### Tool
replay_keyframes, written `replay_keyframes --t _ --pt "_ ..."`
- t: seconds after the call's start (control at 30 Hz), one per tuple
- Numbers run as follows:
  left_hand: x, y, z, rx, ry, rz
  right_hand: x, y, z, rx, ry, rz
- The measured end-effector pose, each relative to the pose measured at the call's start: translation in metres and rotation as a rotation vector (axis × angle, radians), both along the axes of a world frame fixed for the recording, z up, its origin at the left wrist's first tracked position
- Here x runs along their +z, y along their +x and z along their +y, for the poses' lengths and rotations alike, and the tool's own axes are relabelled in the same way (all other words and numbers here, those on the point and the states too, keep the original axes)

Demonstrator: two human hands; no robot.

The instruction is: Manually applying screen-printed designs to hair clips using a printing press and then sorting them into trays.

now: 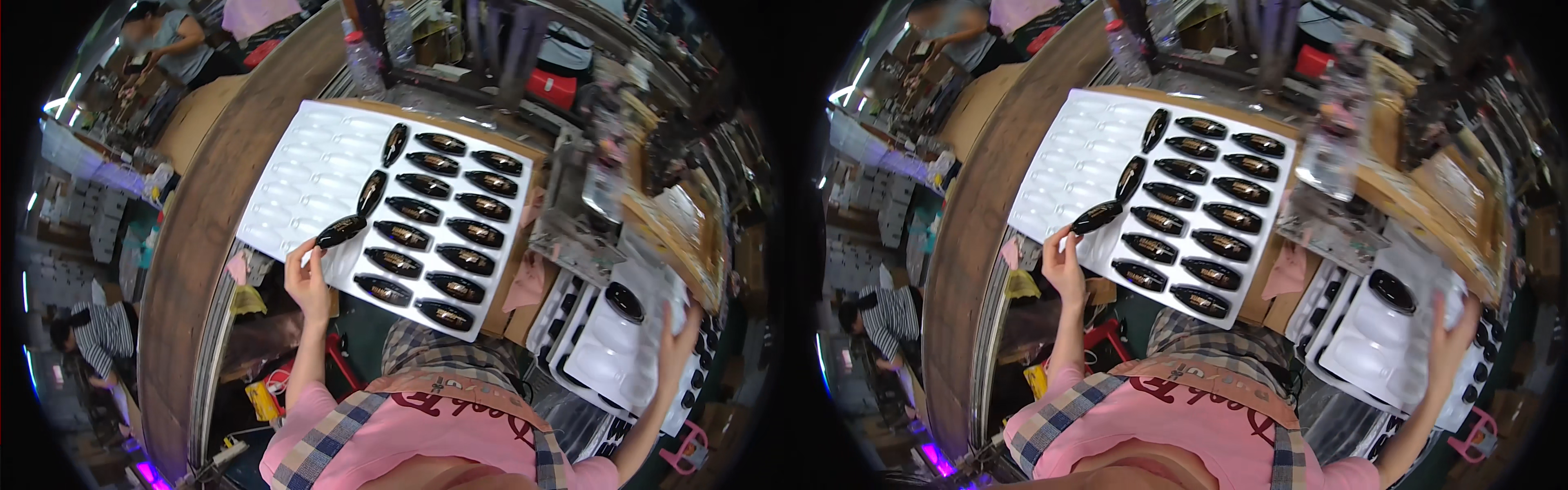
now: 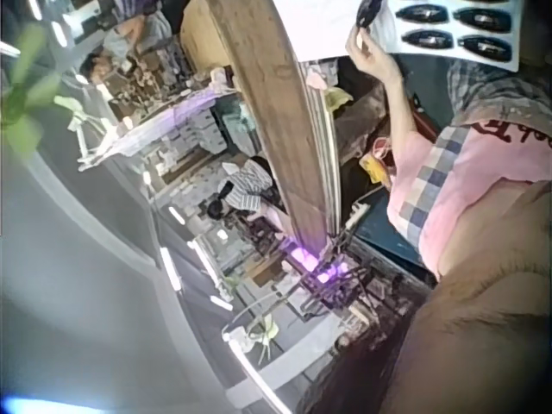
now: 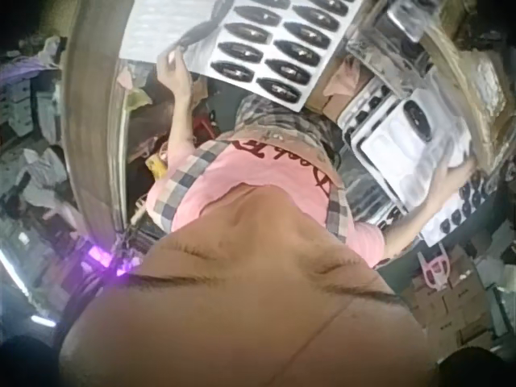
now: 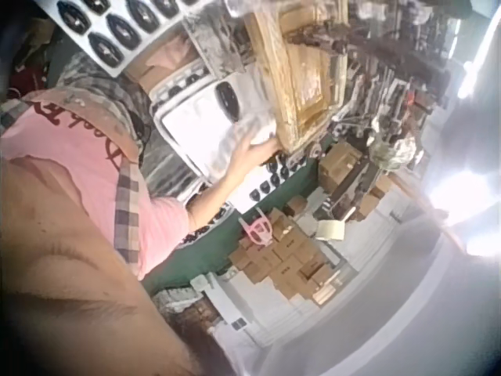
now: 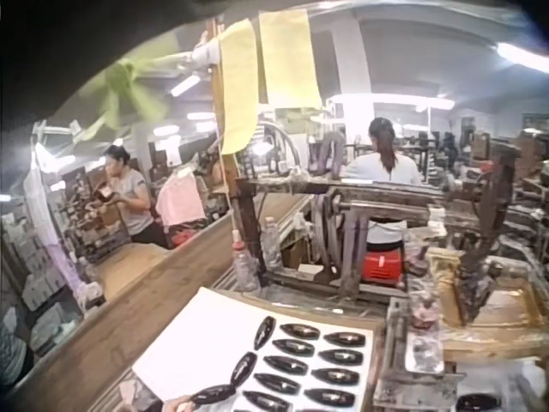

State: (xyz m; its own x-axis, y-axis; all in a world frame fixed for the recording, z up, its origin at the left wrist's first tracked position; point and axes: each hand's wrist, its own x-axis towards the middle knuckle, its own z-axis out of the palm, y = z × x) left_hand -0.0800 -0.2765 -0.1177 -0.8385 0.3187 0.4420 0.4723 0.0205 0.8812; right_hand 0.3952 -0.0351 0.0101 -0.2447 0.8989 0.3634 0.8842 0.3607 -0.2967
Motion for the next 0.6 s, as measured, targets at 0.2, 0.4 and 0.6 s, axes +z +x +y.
replay_keyframes --t 0.2,0.4,0.6 --pt "-0.054 0.006 -0.018 0.100 -0.120 0.050 -0.039 0.213 0.004 -0.436 0.253 -0.264" --pt "-0.056 0.025 -0.027 0.110 -0.330 0.167 -0.092 0.356 -0.031 -0.752 -0.145 -0.033" --pt "-0.031 0.017 -0.030 0.028 -0.535 0.490 -0.064 0.320 -0.045 -0.708 -0.213 0.031"
